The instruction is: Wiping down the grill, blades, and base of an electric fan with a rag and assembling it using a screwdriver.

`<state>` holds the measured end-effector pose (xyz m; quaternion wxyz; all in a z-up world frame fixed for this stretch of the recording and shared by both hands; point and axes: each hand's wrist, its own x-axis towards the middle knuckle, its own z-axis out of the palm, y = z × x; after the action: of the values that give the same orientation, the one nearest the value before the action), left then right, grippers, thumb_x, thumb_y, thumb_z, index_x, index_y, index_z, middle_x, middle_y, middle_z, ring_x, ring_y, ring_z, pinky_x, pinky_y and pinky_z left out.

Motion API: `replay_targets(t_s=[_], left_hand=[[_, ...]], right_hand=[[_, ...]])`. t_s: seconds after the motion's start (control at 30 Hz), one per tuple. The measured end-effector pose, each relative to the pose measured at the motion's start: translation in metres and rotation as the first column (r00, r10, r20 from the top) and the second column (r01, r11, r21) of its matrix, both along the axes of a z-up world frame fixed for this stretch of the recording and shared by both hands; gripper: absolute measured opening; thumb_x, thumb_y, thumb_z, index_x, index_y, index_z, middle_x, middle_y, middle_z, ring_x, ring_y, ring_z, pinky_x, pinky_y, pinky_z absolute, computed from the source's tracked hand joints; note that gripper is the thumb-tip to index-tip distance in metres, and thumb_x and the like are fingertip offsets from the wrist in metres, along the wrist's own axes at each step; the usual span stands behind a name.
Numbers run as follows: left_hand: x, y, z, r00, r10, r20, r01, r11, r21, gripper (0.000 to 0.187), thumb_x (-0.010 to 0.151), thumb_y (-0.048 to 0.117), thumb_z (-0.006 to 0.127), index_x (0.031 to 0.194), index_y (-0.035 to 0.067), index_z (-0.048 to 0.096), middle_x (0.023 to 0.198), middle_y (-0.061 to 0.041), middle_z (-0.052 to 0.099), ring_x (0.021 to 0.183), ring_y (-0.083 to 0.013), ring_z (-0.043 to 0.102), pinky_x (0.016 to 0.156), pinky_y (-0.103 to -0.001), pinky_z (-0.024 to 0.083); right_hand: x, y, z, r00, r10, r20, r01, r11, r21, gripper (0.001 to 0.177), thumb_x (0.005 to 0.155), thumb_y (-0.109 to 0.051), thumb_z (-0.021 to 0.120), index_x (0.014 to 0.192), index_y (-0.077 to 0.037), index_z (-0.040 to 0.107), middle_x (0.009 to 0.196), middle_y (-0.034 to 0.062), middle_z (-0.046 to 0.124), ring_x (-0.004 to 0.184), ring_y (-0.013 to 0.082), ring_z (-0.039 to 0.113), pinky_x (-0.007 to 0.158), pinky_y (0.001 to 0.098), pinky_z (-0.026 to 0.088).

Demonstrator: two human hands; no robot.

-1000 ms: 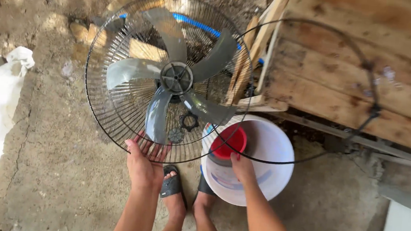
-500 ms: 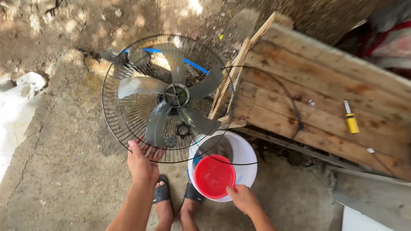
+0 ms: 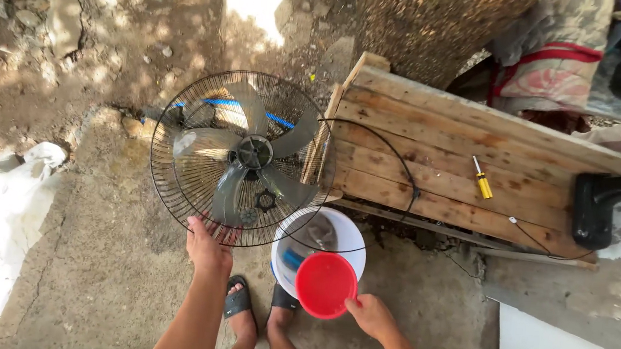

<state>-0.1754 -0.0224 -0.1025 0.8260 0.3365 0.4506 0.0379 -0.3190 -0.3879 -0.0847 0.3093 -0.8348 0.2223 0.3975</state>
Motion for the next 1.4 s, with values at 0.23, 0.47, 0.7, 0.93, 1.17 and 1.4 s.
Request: replay_targets(t_s=[0.23, 0.47, 0.7, 0.93, 1.17, 1.4], left_hand=[[-0.001, -0.008, 0.022, 0.999, -0.023, -0.031, 0.023, 1.000, 0.018, 0.045, 0.106, 0.052, 0.045, 0.130, 0.013, 0.051, 0.124, -0.016, 0.062, 0.101, -0.0366, 0.065, 0.073, -0.048, 0.055], [0.011, -0.011, 0.037, 1.000, -0.011, -0.002, 0.011, 1.000, -0.010, 0.043, 0.105, 0.051, 0.045, 0.128, 0.015, 0.052, 0.127, -0.015, 0.061, 0.103, -0.0357, 0.064, 0.076, -0.049, 0.058], [0.025, -0.003, 0.046, 0.997, -0.018, 0.071, 0.018, 1.000, 0.000, 0.041, 0.107, 0.050, 0.045, 0.125, 0.013, 0.050, 0.122, -0.015, 0.062, 0.098, -0.0329, 0.066, 0.073, -0.051, 0.061], [0.052, 0.020, 0.063, 0.999, 0.007, 0.033, -0.007, 1.000, 0.011, 0.039, 0.108, 0.048, 0.045, 0.122, 0.013, 0.052, 0.117, -0.013, 0.064, 0.093, -0.0330, 0.065, 0.072, -0.048, 0.057], [0.098, 0.064, 0.061, 0.992, 0.072, 0.101, -0.075, 0.997, 0.025, 0.029, 0.107, 0.038, 0.049, 0.121, 0.012, 0.051, 0.118, -0.011, 0.063, 0.094, -0.0284, 0.064, 0.072, -0.049, 0.060], [0.173, 0.088, 0.078, 0.993, 0.025, 0.116, -0.030, 0.999, 0.043, 0.030, 0.096, -0.002, 0.057, 0.122, 0.012, 0.050, 0.119, -0.013, 0.061, 0.094, -0.0305, 0.067, 0.072, -0.053, 0.063]], right_hand=[[-0.013, -0.025, 0.049, 0.999, 0.038, -0.033, -0.038, 0.999, 0.001, 0.042, 0.090, -0.045, 0.065, 0.085, -0.004, 0.072, 0.064, 0.0090, 0.064, 0.062, 0.0215, 0.063, 0.065, 0.0414, 0.048], [-0.024, -0.043, 0.080, 1.000, 0.016, -0.020, -0.015, 0.998, 0.058, 0.044, 0.093, -0.045, 0.064, 0.085, -0.002, 0.073, 0.061, 0.0085, 0.060, 0.060, 0.0190, 0.058, 0.061, 0.0397, 0.047], [0.016, -0.017, 0.123, 0.996, -0.060, 0.070, 0.053, 0.994, 0.096, 0.042, 0.095, -0.043, 0.064, 0.089, -0.002, 0.075, 0.060, 0.0023, 0.054, 0.061, 0.0120, 0.050, 0.060, 0.0373, 0.044], [0.103, 0.019, 0.148, 0.946, -0.048, 0.320, -0.012, 0.983, 0.182, 0.047, 0.099, -0.039, 0.062, 0.085, 0.005, 0.069, 0.063, 0.0026, 0.054, 0.065, 0.0109, 0.048, 0.062, 0.0352, 0.047], [0.207, 0.067, 0.201, 0.916, -0.103, 0.387, 0.032, 0.982, 0.185, 0.052, 0.100, -0.043, 0.058, 0.088, 0.006, 0.070, 0.069, 0.0053, 0.063, 0.066, 0.0146, 0.056, 0.064, 0.0386, 0.047], [0.313, 0.118, 0.255, 0.721, 0.023, 0.693, -0.098, 0.993, 0.068, 0.047, 0.097, -0.044, 0.059, 0.097, 0.001, 0.072, 0.079, 0.0172, 0.072, 0.075, 0.0258, 0.071, 0.070, 0.0406, 0.052]])
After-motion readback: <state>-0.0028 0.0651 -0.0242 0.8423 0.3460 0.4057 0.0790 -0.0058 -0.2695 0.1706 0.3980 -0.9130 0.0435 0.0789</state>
